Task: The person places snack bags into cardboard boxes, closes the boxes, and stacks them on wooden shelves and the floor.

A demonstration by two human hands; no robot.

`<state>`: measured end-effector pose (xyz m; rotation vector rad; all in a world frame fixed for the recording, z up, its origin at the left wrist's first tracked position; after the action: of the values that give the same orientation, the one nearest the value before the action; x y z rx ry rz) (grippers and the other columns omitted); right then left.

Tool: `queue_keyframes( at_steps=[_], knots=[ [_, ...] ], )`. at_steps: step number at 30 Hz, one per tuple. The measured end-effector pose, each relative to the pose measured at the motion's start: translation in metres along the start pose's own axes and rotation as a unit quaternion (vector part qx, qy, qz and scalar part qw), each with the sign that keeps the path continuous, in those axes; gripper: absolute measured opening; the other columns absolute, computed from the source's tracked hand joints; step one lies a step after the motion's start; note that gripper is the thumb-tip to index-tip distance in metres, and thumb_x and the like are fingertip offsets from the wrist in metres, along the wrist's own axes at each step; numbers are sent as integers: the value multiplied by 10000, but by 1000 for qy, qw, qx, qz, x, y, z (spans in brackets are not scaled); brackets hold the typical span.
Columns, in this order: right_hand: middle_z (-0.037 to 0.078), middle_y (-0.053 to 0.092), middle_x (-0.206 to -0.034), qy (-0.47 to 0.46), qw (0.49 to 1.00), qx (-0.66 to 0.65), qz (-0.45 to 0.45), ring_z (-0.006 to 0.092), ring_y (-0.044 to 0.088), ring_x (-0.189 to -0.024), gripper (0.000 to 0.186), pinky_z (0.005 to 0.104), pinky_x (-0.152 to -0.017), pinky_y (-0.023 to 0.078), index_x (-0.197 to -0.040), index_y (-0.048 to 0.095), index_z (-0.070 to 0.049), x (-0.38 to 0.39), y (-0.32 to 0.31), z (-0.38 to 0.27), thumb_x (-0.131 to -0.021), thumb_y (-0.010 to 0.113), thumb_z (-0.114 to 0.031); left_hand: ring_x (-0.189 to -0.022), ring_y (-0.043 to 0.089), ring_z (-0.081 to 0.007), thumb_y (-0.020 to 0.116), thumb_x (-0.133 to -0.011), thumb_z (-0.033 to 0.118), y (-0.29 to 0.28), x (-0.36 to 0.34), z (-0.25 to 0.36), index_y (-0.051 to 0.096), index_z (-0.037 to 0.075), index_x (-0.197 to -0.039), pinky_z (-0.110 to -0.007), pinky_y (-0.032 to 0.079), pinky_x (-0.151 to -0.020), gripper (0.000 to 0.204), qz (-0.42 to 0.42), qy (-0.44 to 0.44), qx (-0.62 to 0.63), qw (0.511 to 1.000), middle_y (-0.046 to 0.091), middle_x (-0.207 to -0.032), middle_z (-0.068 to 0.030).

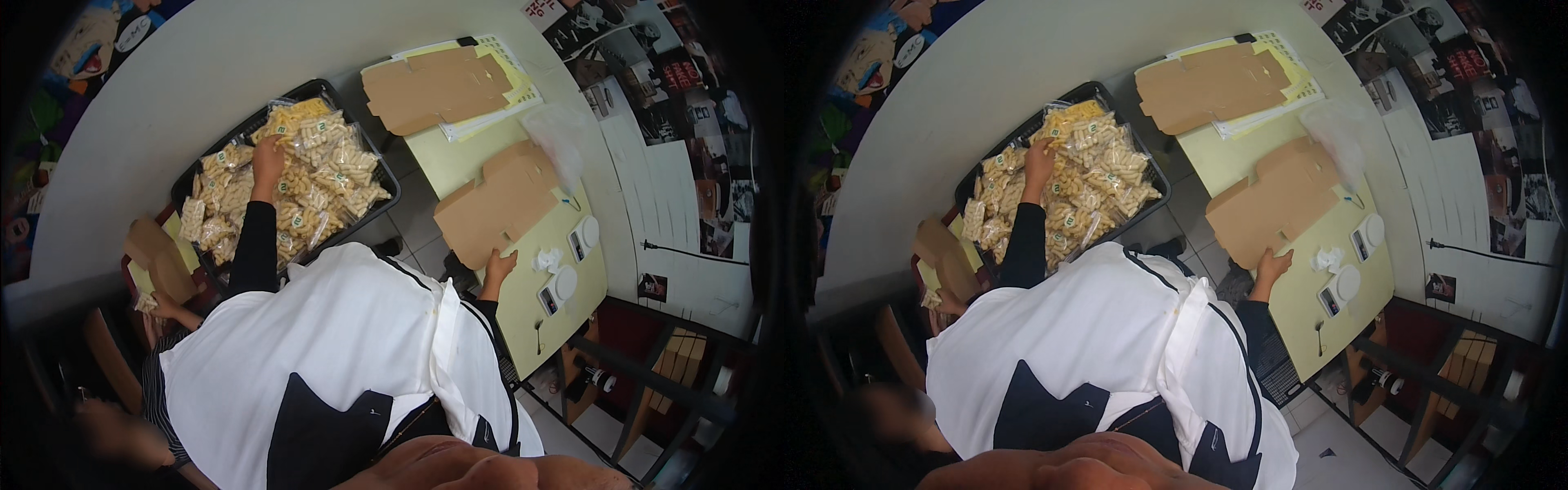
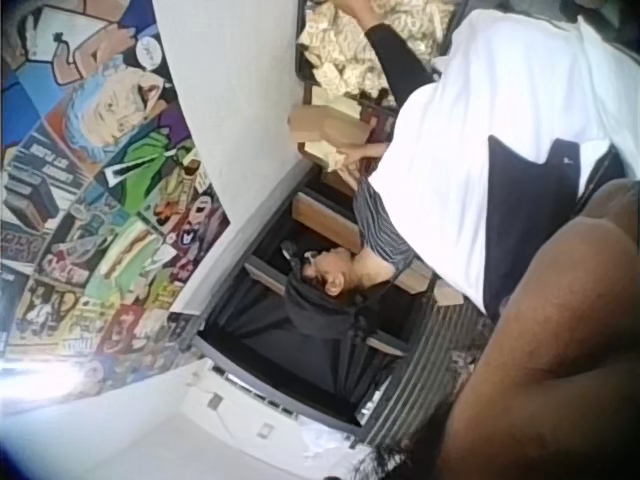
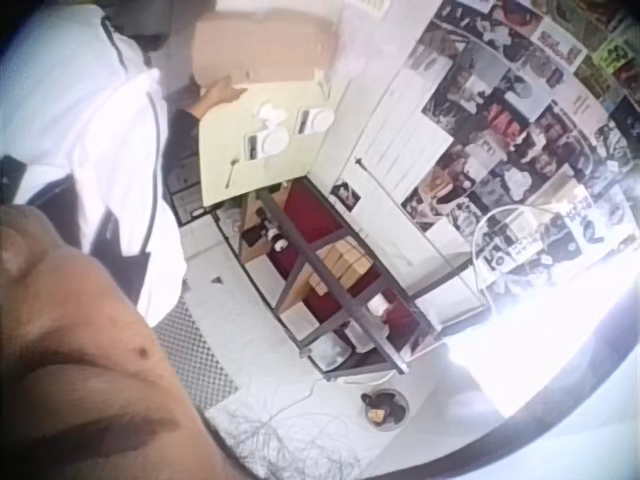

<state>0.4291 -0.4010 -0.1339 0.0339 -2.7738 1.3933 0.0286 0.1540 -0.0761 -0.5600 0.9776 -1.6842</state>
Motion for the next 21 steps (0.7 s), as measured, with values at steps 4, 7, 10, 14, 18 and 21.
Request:
queue_keyframes(
  at_steps=[4,7,10,14,18,21],
  knots=[
    [291,362,-1281,-54,998,9,-12,429,335,-1203,623,463,-1023,266,-1285,346,66,27,-2,-15,-756,603,-140,-1006,568,-319,558,-844,95,-28,5,-64,601,17,-1107,-408,464,-858,278,28,-54,-6,998,590,-1109,-179],
    [282,366,-1280,-101,995,20,-5,418,338,-1203,554,466,-1016,268,-1253,403,42,39,-4,-20,-757,595,-113,-998,574,-321,544,-854,95,-42,19,-85,593,11,-1122,-412,469,-865,285,39,-99,-1,994,581,-1131,-177],
    [274,367,-1285,-154,988,10,-2,410,339,-1202,480,462,-1013,269,-1209,463,23,43,-1,-34,-756,588,-77,-990,582,-305,549,-853,108,-54,29,-120,600,12,-1110,-399,475,-849,280,57,-149,0,987,587,-1124,-177],
    [260,371,-1292,-204,979,-1,-18,405,341,-1202,413,454,-1014,271,-1160,516,11,47,7,-64,-757,581,-51,-986,581,-309,597,-829,158,-39,34,-137,605,40,-1109,-401,477,-836,304,-21,-174,41,984,590,-1119,-164],
    [241,379,-1295,-236,970,-6,-60,394,348,-1200,382,449,-1018,270,-1137,542,-7,59,19,-81,-757,576,-41,-1043,536,-307,670,-773,206,-9,36,-90,588,73,-1143,-403,442,-883,402,-75,-107,130,983,575,-1143,-128],
    [229,388,-1293,-241,967,6,-81,384,351,-1202,375,440,-1020,272,-1128,552,-20,75,26,-82,-755,575,-33,-1067,494,-302,747,-670,201,12,40,-44,581,93,-1152,-394,400,-923,521,-120,33,10,992,563,-1127,-93]
  ],
)
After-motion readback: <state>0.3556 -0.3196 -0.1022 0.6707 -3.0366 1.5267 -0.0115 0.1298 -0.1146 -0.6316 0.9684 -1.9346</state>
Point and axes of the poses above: each hand's wrist, its own x-axis away from the middle knuckle, its own y-axis out of the palm, z = x × y, the point moved 10 cm from there along -x, towards the middle knuckle
